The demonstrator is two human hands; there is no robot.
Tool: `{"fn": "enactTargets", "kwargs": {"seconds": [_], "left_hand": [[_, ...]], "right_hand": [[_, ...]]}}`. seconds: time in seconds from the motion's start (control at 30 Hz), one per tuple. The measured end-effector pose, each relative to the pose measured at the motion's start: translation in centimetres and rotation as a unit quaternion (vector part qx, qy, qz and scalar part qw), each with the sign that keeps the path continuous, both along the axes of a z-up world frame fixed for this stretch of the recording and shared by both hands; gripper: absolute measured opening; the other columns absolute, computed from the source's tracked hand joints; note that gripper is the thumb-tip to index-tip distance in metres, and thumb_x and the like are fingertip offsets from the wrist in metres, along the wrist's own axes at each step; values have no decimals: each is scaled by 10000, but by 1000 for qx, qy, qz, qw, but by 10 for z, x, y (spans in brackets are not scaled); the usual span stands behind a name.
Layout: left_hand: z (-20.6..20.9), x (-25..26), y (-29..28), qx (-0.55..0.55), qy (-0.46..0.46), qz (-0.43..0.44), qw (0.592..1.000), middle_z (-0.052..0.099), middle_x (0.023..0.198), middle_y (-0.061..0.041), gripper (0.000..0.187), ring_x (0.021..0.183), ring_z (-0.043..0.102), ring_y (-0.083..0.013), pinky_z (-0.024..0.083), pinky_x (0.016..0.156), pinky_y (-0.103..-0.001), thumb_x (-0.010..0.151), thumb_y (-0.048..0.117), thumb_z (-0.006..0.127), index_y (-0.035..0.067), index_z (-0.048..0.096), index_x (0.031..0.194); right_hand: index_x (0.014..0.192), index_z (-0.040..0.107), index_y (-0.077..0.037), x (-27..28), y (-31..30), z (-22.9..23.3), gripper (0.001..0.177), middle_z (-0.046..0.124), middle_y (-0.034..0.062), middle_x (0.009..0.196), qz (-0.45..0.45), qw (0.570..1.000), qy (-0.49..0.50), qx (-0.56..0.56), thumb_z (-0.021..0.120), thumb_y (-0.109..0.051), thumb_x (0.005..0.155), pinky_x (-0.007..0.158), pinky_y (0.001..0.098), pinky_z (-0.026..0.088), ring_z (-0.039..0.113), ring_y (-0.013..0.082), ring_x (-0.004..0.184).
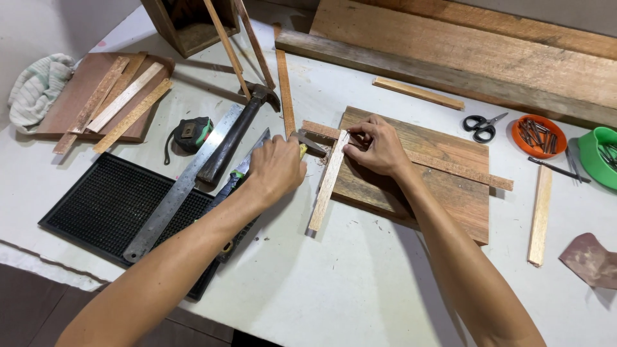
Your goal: The person is measuring, marking, and assembling pieces of wood to create a structure.
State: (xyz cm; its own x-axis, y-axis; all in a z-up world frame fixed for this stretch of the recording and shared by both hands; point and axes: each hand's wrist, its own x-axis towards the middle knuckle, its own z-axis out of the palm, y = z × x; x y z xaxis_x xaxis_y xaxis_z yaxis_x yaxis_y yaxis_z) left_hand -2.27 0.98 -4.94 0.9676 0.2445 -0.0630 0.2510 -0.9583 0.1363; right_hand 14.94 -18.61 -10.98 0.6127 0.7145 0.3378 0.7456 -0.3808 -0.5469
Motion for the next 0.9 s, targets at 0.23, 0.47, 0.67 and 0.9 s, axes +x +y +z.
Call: {"fn": "enactTargets", "kwargs": {"seconds": [0.23, 0.47, 0.67, 0.9], "left_hand": [[10, 48, -32, -153, -112, -31, 981, 677, 671, -120, 499, 525, 650, -235, 529, 436, -337, 878, 351, 745, -34, 641, 1178], [-11, 59, -41, -192, -65, -24, 979, 716, 676, -159, 307, 539, 708, -250, 575, 438, -347, 877, 211, 744, -41, 720, 1050], [-13, 60, -37, -167, -123, -56, 977, 714, 676, -196, 267, 570, 726, -277, 604, 464, -350, 834, 134, 739, -73, 728, 1002], [-10, 55, -46, -139, -98, -58, 984, 718, 693, -190, 274, 588, 731, -279, 604, 444, -341, 857, 169, 749, -59, 721, 1005]], "right_hand": [[1083, 800, -48, 4, -2, 4, 305, 668, 124, 1002, -20, 999, 36, 26, 690, -165, 824, 782, 375, 605, 664, 229, 881], [1089, 784, -38, 4, -1, 2, 303, 673, 143, 1047, -26, 996, 77, 24, 684, -155, 828, 800, 367, 632, 673, 252, 915], [1092, 781, -19, 7, -3, -4, 313, 687, 161, 1048, -10, 998, 44, 34, 684, -136, 818, 798, 370, 634, 692, 262, 905], [1067, 786, -11, 5, -2, 1, 285, 693, 165, 1043, -10, 998, 45, 46, 723, -156, 829, 802, 371, 632, 695, 259, 904]]}}
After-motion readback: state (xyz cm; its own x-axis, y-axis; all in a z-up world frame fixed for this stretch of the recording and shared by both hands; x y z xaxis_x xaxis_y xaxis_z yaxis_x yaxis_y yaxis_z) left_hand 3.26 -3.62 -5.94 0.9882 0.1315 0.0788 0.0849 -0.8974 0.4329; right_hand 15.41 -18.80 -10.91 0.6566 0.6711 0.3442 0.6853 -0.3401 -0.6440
